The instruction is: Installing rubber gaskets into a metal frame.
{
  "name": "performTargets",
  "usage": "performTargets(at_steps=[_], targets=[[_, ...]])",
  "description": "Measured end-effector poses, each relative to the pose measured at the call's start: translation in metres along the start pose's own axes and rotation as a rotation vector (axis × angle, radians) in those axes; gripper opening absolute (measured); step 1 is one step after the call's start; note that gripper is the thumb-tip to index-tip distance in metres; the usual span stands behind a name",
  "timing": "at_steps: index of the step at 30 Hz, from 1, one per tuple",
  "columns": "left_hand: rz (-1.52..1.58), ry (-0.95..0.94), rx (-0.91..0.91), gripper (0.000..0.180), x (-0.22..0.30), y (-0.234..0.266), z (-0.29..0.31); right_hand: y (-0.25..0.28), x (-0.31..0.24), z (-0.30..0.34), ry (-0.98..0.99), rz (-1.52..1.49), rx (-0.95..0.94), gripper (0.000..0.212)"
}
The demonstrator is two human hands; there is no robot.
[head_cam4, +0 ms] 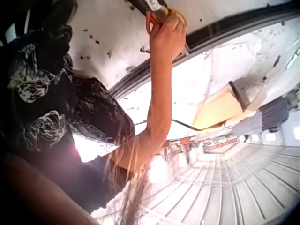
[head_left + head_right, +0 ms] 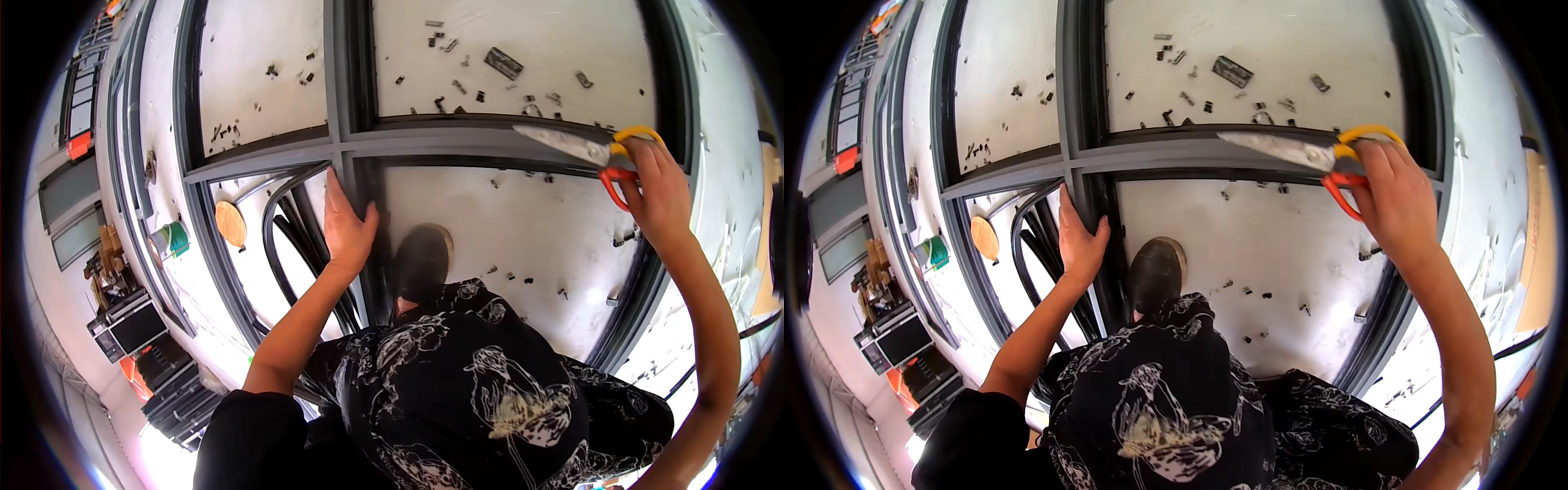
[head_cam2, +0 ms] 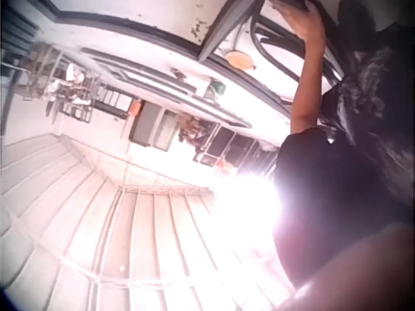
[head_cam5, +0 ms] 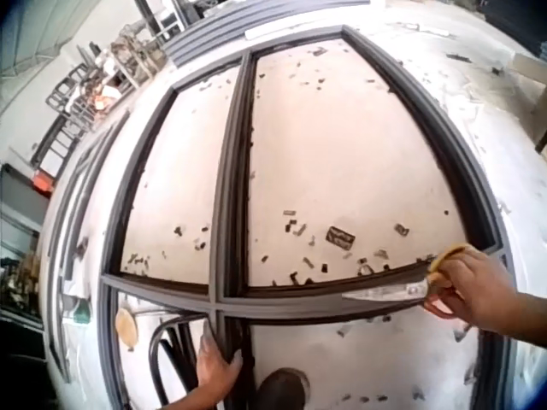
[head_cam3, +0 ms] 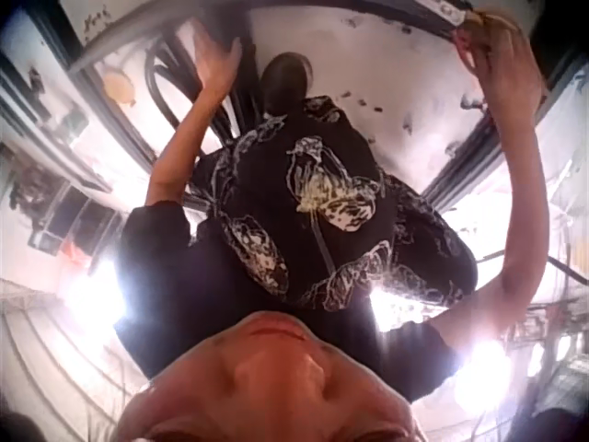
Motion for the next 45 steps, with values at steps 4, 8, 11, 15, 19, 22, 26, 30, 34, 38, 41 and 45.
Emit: performTargets(at_steps=[4,8,11,15,19,22,26,30,34,38,41,45], targets=[[0.008,-0.061,0.06,0.086,0.009,0.002,-0.005,-0.047,0.003,-0.048,-0.042,-0.082,-0.041,0.037],[0.06,0.011,-0.008,0.085,0.001,-0.002,-0.005,-0.096,0.003,-0.074,-0.097,-0.183,-0.222,0.04],[0.135,0.075,-0.092,0.082,-0.011,-0.009,0.001,-0.107,-0.008,-0.091,-0.103,-0.228,-0.209,0.041],[0.097,0.026,-0.063,0.079,-0.01,-0.003,-0.003,-0.143,-0.023,-0.106,-0.035,-0.291,-0.355,0.044],[0.081,0.017,-0.06,0.078,-0.004,-0.005,-0.004,-0.167,-0.047,-0.129,0.038,-0.443,-0.336,0.042],[0.105,0.01,-0.059,0.073,-0.002,-0.004,-0.009,-0.171,-0.046,-0.131,0.015,-0.399,-0.395,0.041],[0.067,0.052,-0.058,0.071,-0.008,-0.007,0.001,-0.179,-0.05,-0.13,0.015,-0.38,-0.454,0.042],[0.033,0.062,-0.004,0.068,-0.006,-0.007,0.002,-0.18,-0.049,-0.13,0.04,-0.478,-0.454,0.041],[-0.065,0.097,0.011,0.065,-0.007,0.0,-0.001,-0.19,-0.051,-0.132,0.032,-0.486,-0.569,0.042],[-0.034,0.273,-0.14,0.067,-0.02,-0.012,0.0,-0.215,-0.059,-0.127,0.144,-0.361,-0.742,0.047],[-0.069,0.295,0.145,0.057,-0.02,0.014,0.009,-0.211,-0.119,-0.135,0.451,-0.356,-0.765,0.05],[-0.191,0.399,0.372,0.033,-0.009,0.034,0.02,-0.212,-0.159,-0.141,0.707,-0.338,-0.692,0.05]])
Point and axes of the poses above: each hand's wrist, its own z-axis away from the middle knuckle, its own y-axis out of the back of the hand, x = y × z, the point moved 10 cm from there along -z, towards the middle knuckle, and after that the axes turned 13 degrees about -z, right-handed, at the moved point
